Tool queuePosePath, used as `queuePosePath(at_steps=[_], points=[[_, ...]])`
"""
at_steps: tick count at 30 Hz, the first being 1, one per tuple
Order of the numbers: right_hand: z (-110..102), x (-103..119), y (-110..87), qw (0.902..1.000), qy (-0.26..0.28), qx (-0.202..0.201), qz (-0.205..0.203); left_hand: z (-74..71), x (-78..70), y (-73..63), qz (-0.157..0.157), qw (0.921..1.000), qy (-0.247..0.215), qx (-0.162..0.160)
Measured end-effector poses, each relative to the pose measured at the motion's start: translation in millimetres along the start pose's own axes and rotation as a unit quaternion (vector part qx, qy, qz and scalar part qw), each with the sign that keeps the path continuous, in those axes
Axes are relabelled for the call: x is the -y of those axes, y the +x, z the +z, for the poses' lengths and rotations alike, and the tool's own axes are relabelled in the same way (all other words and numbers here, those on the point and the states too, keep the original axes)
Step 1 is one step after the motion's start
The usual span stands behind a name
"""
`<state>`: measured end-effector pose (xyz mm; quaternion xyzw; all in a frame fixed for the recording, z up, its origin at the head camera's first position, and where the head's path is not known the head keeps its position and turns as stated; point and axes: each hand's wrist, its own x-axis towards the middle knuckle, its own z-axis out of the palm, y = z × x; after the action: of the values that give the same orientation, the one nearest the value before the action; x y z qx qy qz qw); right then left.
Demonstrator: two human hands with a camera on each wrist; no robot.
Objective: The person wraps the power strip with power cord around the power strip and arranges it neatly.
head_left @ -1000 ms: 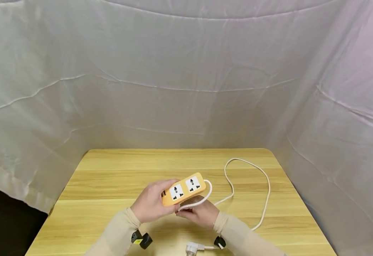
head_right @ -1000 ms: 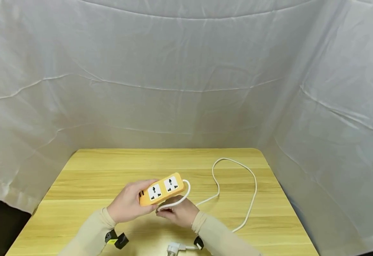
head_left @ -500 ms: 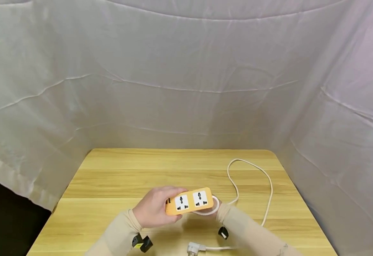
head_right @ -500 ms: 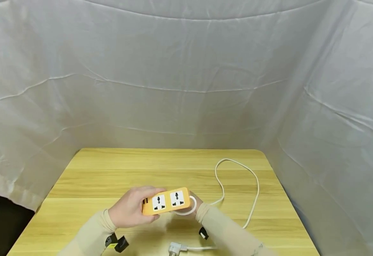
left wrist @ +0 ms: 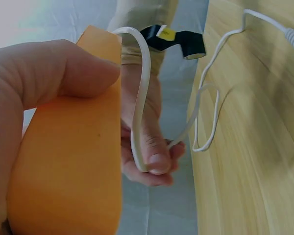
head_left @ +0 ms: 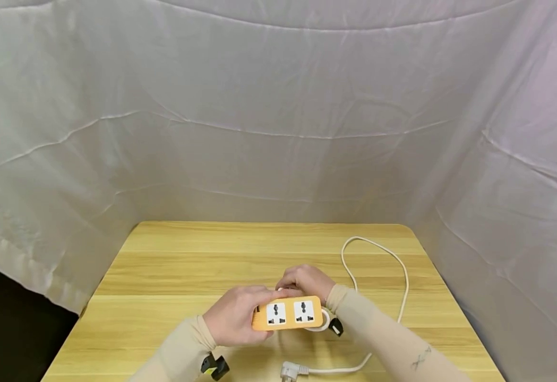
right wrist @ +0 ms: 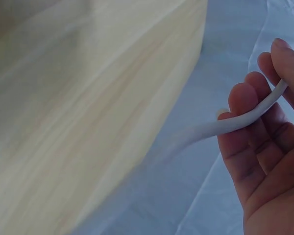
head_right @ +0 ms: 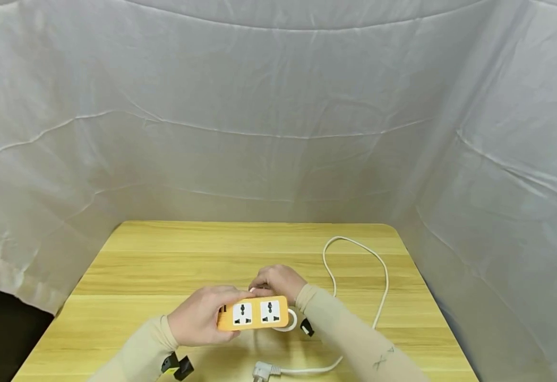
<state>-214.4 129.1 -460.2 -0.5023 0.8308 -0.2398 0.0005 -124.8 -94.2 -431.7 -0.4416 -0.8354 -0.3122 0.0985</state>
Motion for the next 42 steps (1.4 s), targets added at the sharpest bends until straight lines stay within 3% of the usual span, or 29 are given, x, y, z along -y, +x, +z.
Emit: queuePosePath(at_steps=[3, 8, 22, 29, 37, 42], points=[[-4.9, -1.2, 1.7, 0.9998, -0.018, -0.003, -0.013, 1.5, -0.2, -0.8, -0.007, 0.9999, 0.007, 0.008], [-12.2, -3.3, 3.9, 0.9995, -0.031, 0.002, 0.001, 4.0, -0.3, -1.9, -0.018, 0.9993, 0.024, 0.025], [-26.6, 0.0, 10.9, 0.9977, -0.053, -0.043, -0.006, 12.2, 8.5, -4.3, -0.063, 0.996, 0.04, 0.05], [-31.9, 3.0, 11.5, 0.9965, -0.065, -0.053, 0.005, 15.8, 14.5, -4.4, -0.111, 0.9923, 0.021, 0.051], [-40.3, 17.9, 15.4, 0.9929, -0.097, -0.062, 0.03, 19.7, 20.5, -5.3, -0.176, 0.9834, 0.036, 0.023], [-42.9, 24.4, 17.0, 0.9906, -0.108, -0.082, 0.018, 20.9, 25.5, -5.2, -0.204, 0.9787, 0.023, -0.002]])
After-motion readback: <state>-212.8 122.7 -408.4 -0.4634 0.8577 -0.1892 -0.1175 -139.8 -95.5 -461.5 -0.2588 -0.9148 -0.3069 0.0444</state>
